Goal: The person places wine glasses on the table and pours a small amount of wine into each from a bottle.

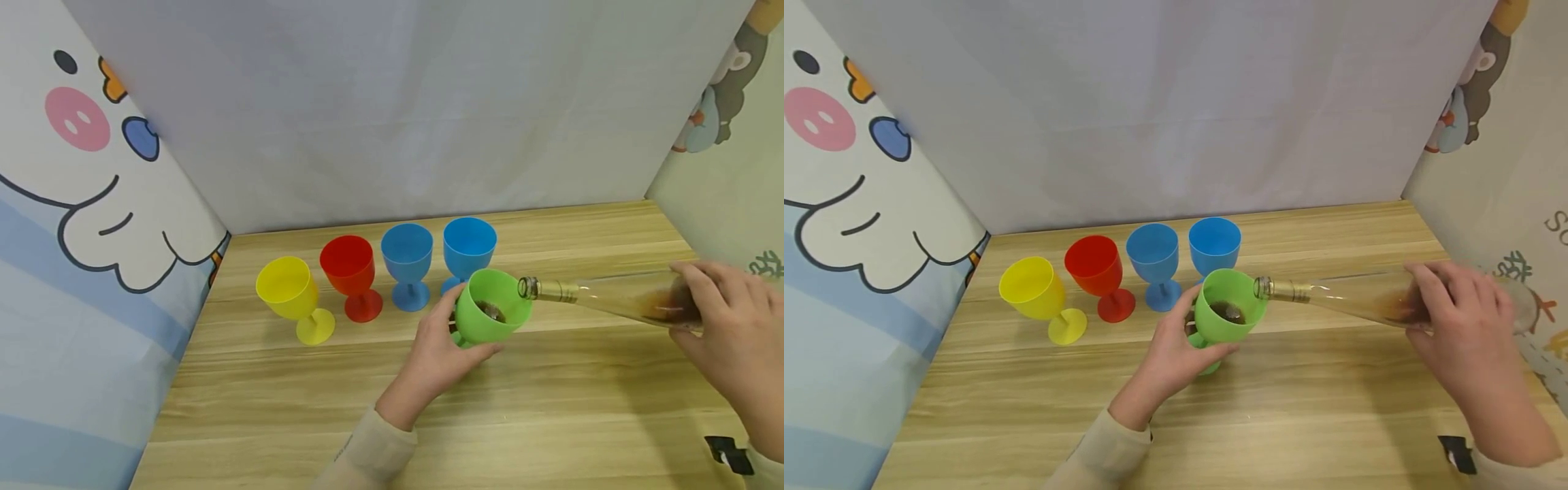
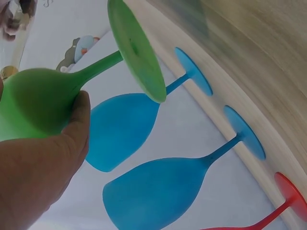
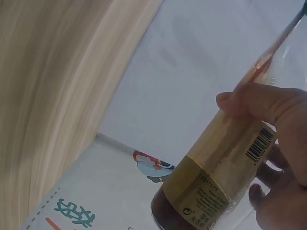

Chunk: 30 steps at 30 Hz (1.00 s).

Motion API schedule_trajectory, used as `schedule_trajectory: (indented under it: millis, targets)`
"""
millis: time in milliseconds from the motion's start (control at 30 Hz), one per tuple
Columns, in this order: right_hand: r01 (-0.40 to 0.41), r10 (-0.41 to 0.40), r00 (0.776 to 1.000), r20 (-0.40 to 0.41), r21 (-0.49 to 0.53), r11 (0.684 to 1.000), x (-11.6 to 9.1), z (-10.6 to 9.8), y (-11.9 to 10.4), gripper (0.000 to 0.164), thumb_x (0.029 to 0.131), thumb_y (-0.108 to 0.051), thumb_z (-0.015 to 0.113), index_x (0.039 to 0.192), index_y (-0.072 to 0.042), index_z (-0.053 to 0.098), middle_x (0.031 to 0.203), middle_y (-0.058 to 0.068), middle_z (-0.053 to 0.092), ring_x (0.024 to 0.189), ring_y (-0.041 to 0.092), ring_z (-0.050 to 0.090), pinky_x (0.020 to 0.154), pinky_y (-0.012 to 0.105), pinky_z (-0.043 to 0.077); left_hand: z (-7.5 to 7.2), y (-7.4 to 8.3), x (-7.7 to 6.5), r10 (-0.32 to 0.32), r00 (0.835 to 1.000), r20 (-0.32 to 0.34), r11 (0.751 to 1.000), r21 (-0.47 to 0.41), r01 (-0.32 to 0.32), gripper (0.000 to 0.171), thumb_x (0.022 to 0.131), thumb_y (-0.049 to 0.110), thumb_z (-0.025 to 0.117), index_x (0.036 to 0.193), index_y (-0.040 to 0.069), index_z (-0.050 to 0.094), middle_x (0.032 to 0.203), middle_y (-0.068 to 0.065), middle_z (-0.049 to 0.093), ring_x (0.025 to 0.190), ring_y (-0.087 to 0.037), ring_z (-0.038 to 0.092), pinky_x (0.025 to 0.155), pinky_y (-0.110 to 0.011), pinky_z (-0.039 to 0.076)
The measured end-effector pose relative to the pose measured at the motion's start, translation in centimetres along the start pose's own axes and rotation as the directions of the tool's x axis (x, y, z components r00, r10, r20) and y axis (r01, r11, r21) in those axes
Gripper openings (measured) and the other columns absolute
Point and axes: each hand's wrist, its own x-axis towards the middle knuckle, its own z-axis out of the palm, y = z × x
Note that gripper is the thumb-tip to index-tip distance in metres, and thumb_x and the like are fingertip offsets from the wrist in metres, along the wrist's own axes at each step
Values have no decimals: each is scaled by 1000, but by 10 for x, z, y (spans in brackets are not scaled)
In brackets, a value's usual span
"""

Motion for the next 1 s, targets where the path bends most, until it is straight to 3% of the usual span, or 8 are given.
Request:
schedule_trajectory:
  millis: [233, 500, 800, 1000]
  targets:
    - [-85, 85, 996, 0, 37, 996, -9, 5, -1, 107, 35, 26, 84, 133, -1, 51, 126, 33, 47, 115, 61, 39, 101, 75, 23, 2, 0, 1, 12, 998, -56, 999, -42, -14, 87, 75, 16, 93, 148, 22, 46, 133, 10, 56, 117, -14, 55, 90, -36, 53]
    - [-180, 176, 983, 54, 66, 982, -10, 8, -3, 106, 40, 25, 89, 135, -1, 49, 127, 37, 46, 117, 63, 37, 102, 76, 17, 5, 1, 4, -13, 998, -53, 997, -78, 9, 86, 76, 21, 93, 149, 24, 46, 133, 10, 56, 117, -15, 54, 89, -36, 53]
    - [-317, 300, 943, 141, 122, 940, -11, 4, -8, 98, 55, 19, 88, 140, -1, 44, 129, 37, 43, 120, 63, 35, 101, 81, 12, 15, 0, 11, -54, 998, -30, 994, -92, 51, 87, 76, 21, 93, 149, 25, 46, 130, 12, 56, 116, -17, 56, 90, -35, 52]
    - [-297, 286, 953, 100, 126, 946, -13, 9, -7, 94, 55, 16, 85, 140, 0, 46, 125, 36, 47, 115, 60, 39, 99, 79, 20, 22, 1, 16, -55, 998, -32, 997, -65, 53, 90, 76, 25, 93, 151, 23, 43, 133, 11, 54, 117, -12, 55, 92, -35, 52]
